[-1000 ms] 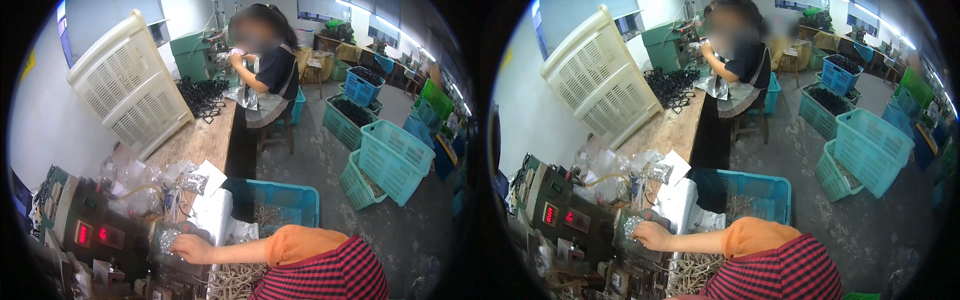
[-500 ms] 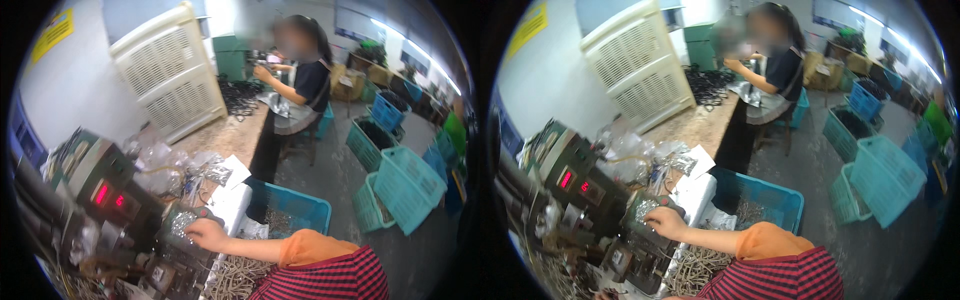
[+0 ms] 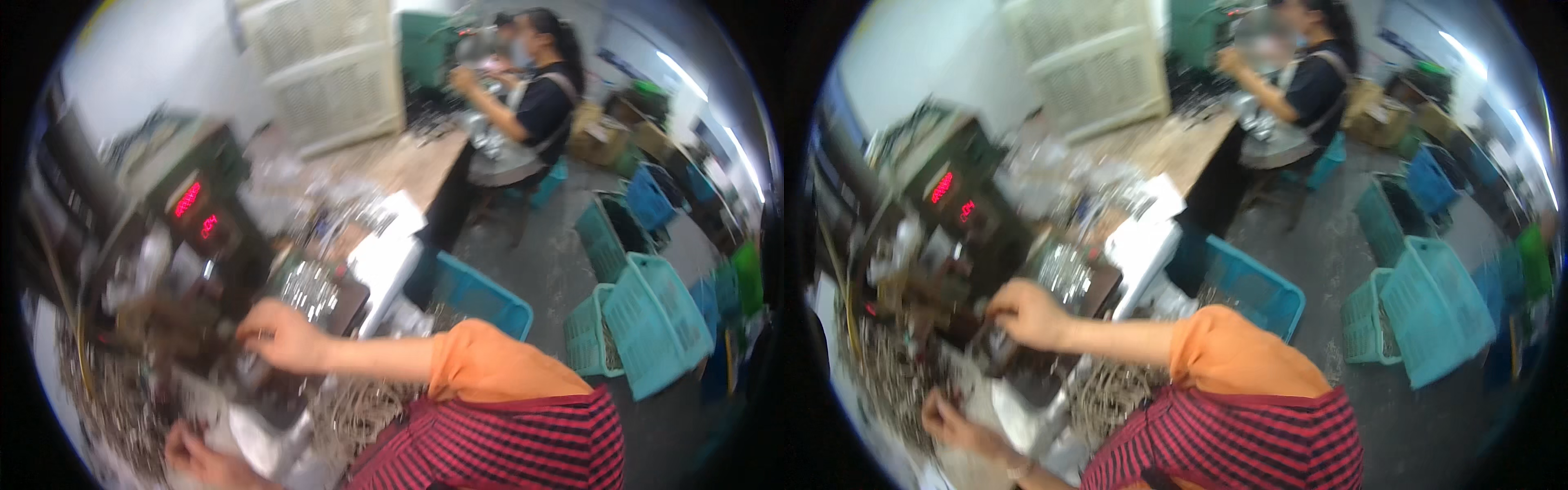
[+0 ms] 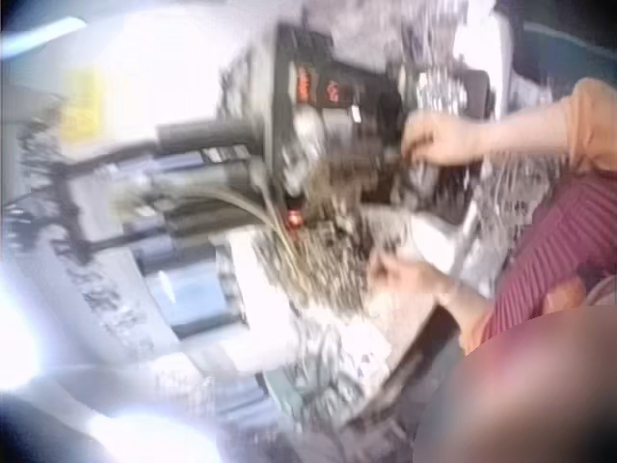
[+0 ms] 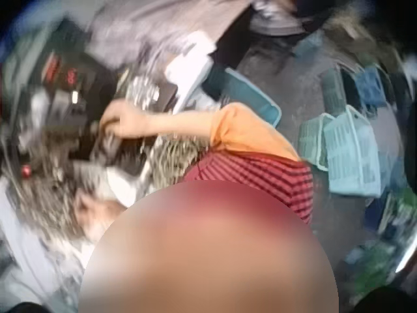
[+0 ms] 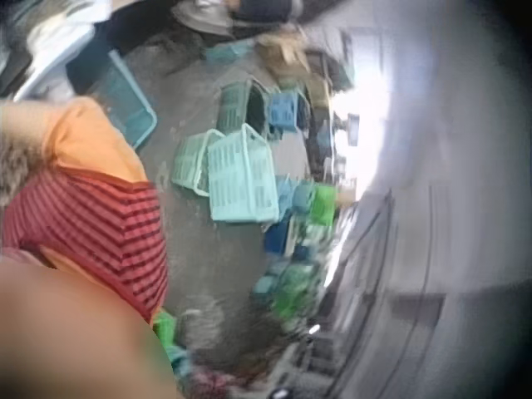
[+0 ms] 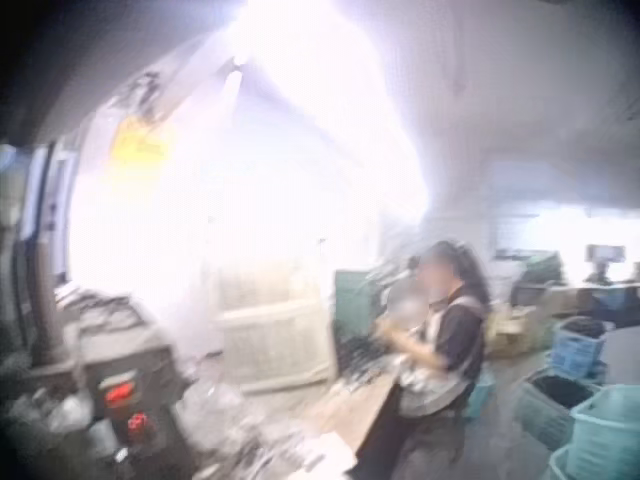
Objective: The person repeatedly picks up a beige cable and a small metal connector, places them into a press machine, and activates the press to attach the connector. The finished units are placed into a pile on the table. The process is repeated continuously.
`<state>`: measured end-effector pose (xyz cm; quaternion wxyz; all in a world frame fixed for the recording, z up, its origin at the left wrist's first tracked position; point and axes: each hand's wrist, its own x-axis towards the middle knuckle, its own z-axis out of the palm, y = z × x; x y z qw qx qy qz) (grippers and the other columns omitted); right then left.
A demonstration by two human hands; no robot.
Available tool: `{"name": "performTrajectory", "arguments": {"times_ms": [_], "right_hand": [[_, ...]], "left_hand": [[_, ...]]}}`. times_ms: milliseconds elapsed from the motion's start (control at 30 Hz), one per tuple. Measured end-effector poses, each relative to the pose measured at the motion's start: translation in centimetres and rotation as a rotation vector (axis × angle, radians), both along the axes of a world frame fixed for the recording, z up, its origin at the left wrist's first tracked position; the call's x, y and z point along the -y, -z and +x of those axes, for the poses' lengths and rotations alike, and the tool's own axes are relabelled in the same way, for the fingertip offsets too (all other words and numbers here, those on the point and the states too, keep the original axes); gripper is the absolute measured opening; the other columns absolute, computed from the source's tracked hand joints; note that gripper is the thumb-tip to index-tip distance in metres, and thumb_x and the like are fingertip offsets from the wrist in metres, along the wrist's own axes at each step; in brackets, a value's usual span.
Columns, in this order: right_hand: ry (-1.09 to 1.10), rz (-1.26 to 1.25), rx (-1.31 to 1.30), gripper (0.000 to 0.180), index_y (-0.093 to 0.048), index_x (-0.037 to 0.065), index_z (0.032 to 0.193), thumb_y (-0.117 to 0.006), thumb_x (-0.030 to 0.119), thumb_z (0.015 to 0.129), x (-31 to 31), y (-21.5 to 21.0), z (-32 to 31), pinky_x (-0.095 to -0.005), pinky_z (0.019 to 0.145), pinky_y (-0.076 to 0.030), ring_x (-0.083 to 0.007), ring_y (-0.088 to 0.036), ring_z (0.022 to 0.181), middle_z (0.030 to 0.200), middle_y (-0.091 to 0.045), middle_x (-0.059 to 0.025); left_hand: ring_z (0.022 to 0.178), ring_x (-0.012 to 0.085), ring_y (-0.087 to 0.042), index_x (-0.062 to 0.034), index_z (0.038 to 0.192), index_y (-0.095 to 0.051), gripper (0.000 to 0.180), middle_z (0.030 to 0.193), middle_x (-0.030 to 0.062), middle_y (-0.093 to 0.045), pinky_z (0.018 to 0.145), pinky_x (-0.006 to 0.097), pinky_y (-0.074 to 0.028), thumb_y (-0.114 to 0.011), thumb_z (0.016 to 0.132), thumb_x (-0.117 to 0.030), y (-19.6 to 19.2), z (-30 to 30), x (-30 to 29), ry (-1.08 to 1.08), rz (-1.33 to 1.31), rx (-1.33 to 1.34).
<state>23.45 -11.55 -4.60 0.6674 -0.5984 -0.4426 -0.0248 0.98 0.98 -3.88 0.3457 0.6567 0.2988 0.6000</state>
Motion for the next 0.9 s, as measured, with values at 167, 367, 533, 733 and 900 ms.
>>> {"name": "performTrajectory", "arguments": {"times_ms": [167, 367, 533, 733, 900], "right_hand": [[0.02, -0.144, 0.047, 0.018, -0.074, 0.004, 0.103, -0.073, 0.005, 0.084, 1.2, -0.5, 0.0, -0.0348, 0.089, -0.054, -0.0235, -0.069, 0.097, 0.101, -0.072, -0.0106], [-0.247, -0.017, -0.392, 0.046, -0.056, -0.002, 0.128, -0.071, -0.003, 0.085, 0.4, -0.9, -1.1, -0.0271, 0.091, -0.05, -0.013, -0.067, 0.096, 0.099, -0.071, -0.007], [-0.287, -0.012, -0.493, 0.052, -0.051, -0.003, 0.133, -0.071, -0.005, 0.085, 0.6, -1.2, -1.4, -0.0262, 0.092, -0.049, -0.012, -0.065, 0.097, 0.097, -0.071, -0.0063], [-0.252, 0.047, -0.545, 0.057, -0.049, -0.003, 0.138, -0.07, -0.005, 0.085, 0.1, -1.7, -2.0, -0.0285, 0.095, -0.049, -0.0128, -0.065, 0.1, 0.107, -0.071, -0.0108], [-0.131, -0.19, -0.148, 0.05, -0.059, 0.0, 0.134, -0.071, 0.002, 0.085, 4.2, -2.7, -1.4, -0.035, 0.103, -0.048, -0.0227, -0.065, 0.116, 0.128, -0.068, -0.0133]], "left_hand": [[0.097, 0.0189, -0.062, -0.0024, 0.119, -0.051, 0.015, 0.113, 0.0118, -0.061, 0.08, 0.037, -0.058, -0.051, 0.105, -0.007, -0.6, 2.8, 0.2, 0.261, -0.095, 0.228], [0.099, 0.0222, -0.066, -0.0045, 0.119, -0.051, 0.016, 0.113, 0.0134, -0.063, 0.081, 0.042, -0.062, -0.051, 0.104, 0.0, -6.9, 4.2, 3.5, 0.507, 0.205, 0.357], [0.093, 0.0282, -0.072, 0.0019, 0.113, -0.047, 0.018, 0.106, 0.0201, -0.065, 0.079, 0.042, -0.066, -0.058, 0.1, 0.003, -6.5, 7.0, 1.2, 0.414, 0.169, 0.401], [0.093, 0.0268, -0.071, 0.0007, 0.111, -0.048, 0.016, 0.103, 0.0183, -0.067, 0.08, 0.043, -0.066, -0.059, 0.1, 0.001, -7.2, 7.6, 1.0, 0.434, 0.118, 0.419], [0.087, 0.0282, -0.072, -0.0016, 0.106, -0.054, 0.019, 0.096, 0.0197, -0.07, 0.077, 0.04, -0.063, -0.067, 0.093, 0.004, -4.8, 5.2, 1.7, 0.606, 0.275, 0.268]]}}
